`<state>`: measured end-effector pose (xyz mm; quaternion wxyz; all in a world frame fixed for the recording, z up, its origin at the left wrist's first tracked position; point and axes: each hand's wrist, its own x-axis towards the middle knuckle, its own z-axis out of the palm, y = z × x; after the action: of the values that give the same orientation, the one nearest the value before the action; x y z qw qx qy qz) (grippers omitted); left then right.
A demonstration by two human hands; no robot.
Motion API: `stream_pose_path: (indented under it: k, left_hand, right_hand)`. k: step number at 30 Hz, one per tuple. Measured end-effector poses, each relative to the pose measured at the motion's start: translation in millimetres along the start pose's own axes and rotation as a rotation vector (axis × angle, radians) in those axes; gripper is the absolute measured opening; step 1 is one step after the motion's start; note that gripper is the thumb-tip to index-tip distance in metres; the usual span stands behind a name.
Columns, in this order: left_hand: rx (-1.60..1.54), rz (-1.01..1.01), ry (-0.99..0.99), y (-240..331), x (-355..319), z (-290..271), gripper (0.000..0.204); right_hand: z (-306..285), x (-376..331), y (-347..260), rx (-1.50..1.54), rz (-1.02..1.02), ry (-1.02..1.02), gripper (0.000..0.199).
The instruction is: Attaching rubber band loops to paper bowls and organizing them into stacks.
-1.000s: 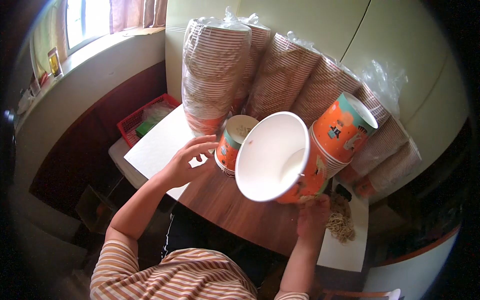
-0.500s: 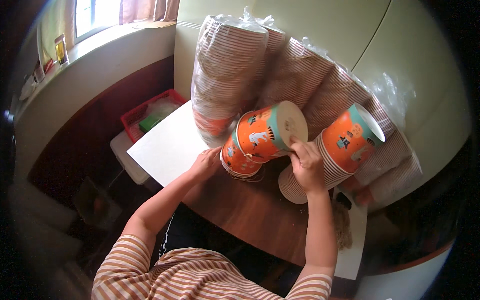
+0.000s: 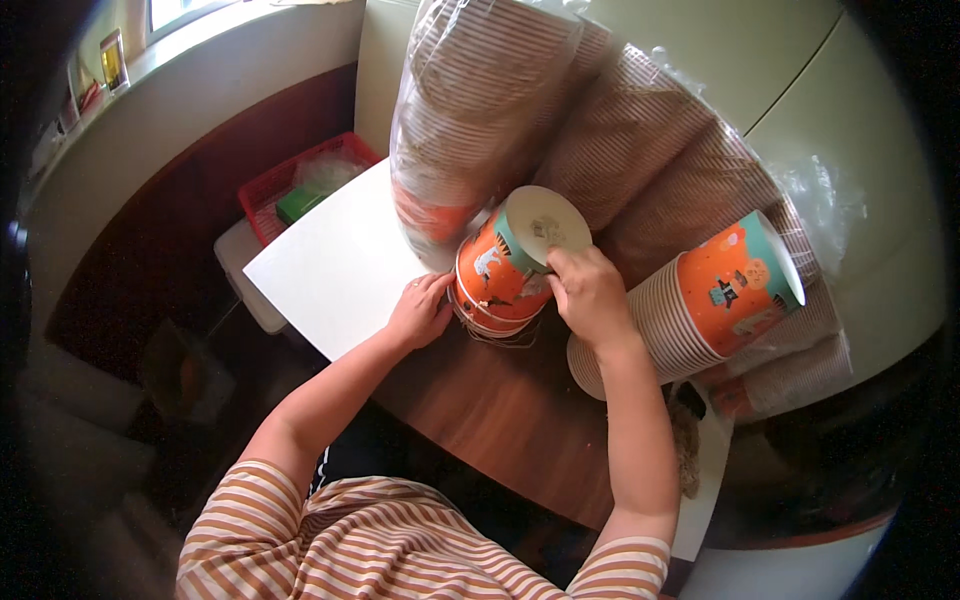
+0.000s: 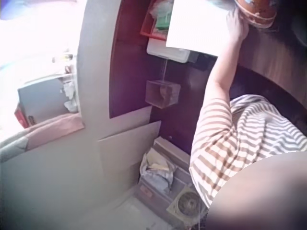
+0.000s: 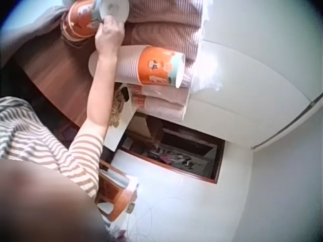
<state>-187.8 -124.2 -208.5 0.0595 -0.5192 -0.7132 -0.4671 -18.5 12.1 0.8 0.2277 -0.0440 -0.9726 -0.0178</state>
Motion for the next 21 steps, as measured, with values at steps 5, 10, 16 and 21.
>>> stream_pose_path:
  k: [5,10,16,21]
  left_hand:
    - [0.014,-0.017,-0.043,1.5,0.6,0.5,0.048]
    - [0.053,-0.005,-0.049,-0.4,-0.8,2.4,0.05]
    - [0.062,0.012,0.01,3.7,0.3,1.5,0.044]
    - [0.062,-0.007,-0.001,3.8,-0.6,2.3,0.044]
  right_hand:
    - [7.5,-0.9,-0.5,-0.021,-0.006,-0.006,0.021]
    - [13.5,-0.7,-2.3,-0.018,-0.015,-0.018,0.022]
    - [20.7,-2.2,-1.9,-0.03,-0.015,-0.029,0.02]
    - [26.3,-2.8,-2.3,-0.029,-0.012,-0.04,0.019]
